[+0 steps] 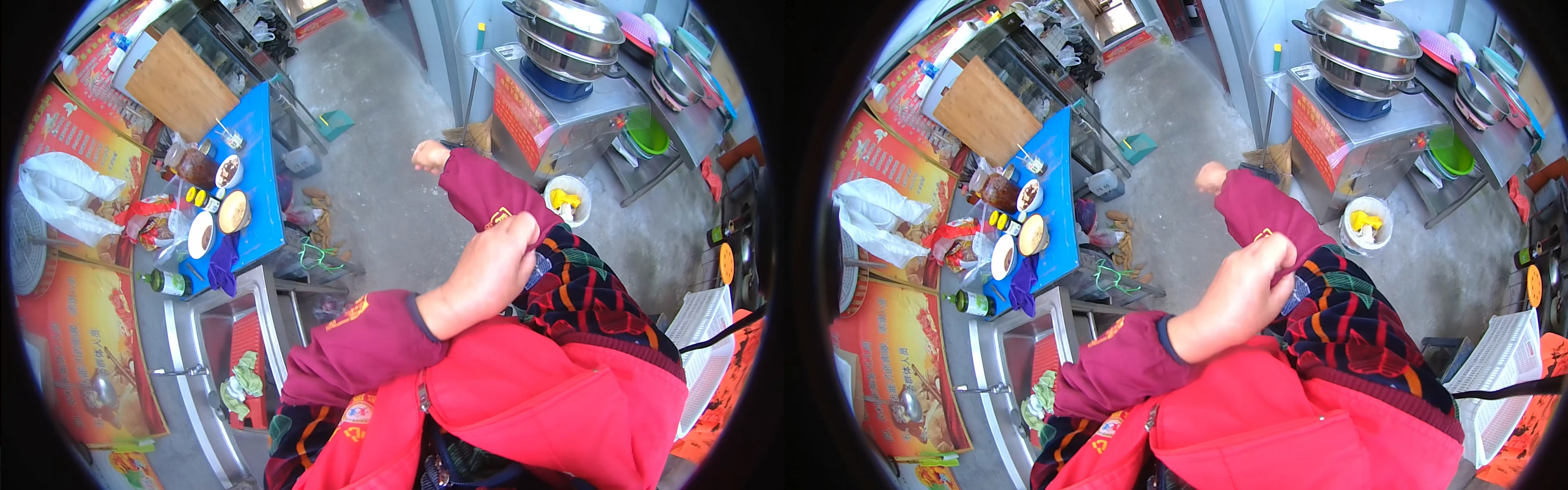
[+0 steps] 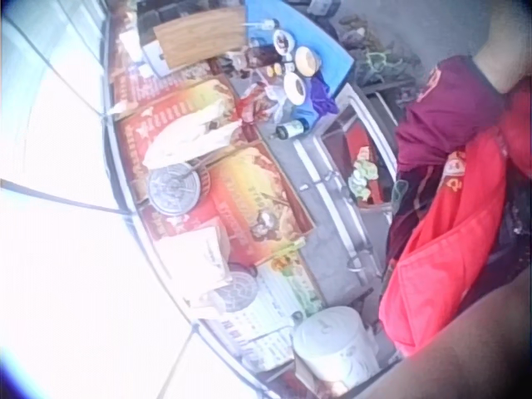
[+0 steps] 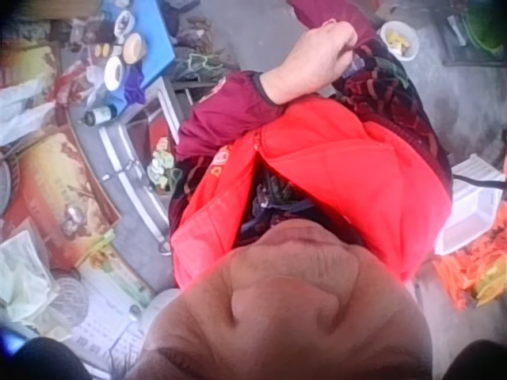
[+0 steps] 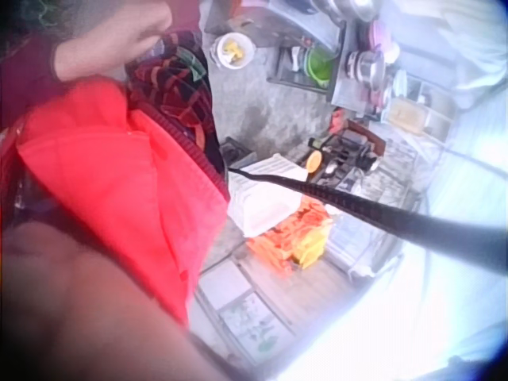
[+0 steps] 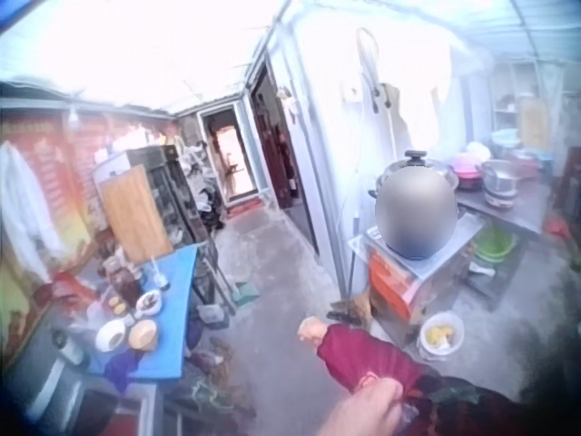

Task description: The person retrieves a plastic bag and a yellow rubber glove from a wire rack, then walks to a blue table and places the glove down. They return to the rack, retrieve another bag, and later put on the yellow glove. The person then moves to a large wok, removes a metal lid, and places it on a nearby counter.

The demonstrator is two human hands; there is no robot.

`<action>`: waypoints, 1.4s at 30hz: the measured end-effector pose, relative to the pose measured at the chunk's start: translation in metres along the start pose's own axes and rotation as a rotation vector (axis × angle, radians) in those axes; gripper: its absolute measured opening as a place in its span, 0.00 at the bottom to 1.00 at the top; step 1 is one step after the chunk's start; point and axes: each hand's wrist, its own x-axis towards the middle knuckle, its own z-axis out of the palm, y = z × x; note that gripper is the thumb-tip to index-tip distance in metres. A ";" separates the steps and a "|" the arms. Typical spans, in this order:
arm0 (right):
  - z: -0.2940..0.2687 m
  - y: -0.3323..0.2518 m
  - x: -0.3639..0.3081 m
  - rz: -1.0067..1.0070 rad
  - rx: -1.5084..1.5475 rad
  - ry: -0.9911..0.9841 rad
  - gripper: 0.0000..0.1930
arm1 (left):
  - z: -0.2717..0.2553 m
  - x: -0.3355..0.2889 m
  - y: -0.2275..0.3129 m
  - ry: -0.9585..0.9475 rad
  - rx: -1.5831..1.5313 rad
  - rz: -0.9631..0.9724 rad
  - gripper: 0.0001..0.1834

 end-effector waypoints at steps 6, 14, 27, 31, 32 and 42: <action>-0.087 0.002 0.015 -0.060 1.276 0.194 0.05 | 0.005 -0.024 -0.019 0.191 0.286 0.028 0.19; -0.153 -0.086 -0.038 -0.438 2.113 0.316 0.03 | 0.059 -0.038 -0.070 -0.168 -0.237 -0.431 0.15; -0.056 -0.044 -0.020 -0.332 0.474 0.684 0.17 | 0.004 -0.027 0.027 -0.168 0.442 -0.013 0.08; -0.016 0.000 -0.029 -0.322 0.109 0.574 0.18 | 0.009 -0.024 0.022 0.009 0.436 0.184 0.10; -0.008 0.004 -0.031 -0.243 0.112 0.525 0.17 | 0.011 -0.023 0.019 0.044 0.417 0.222 0.11; 0.047 0.050 -0.074 -0.163 -0.058 0.406 0.14 | 0.035 0.009 -0.002 -0.018 0.438 0.307 0.19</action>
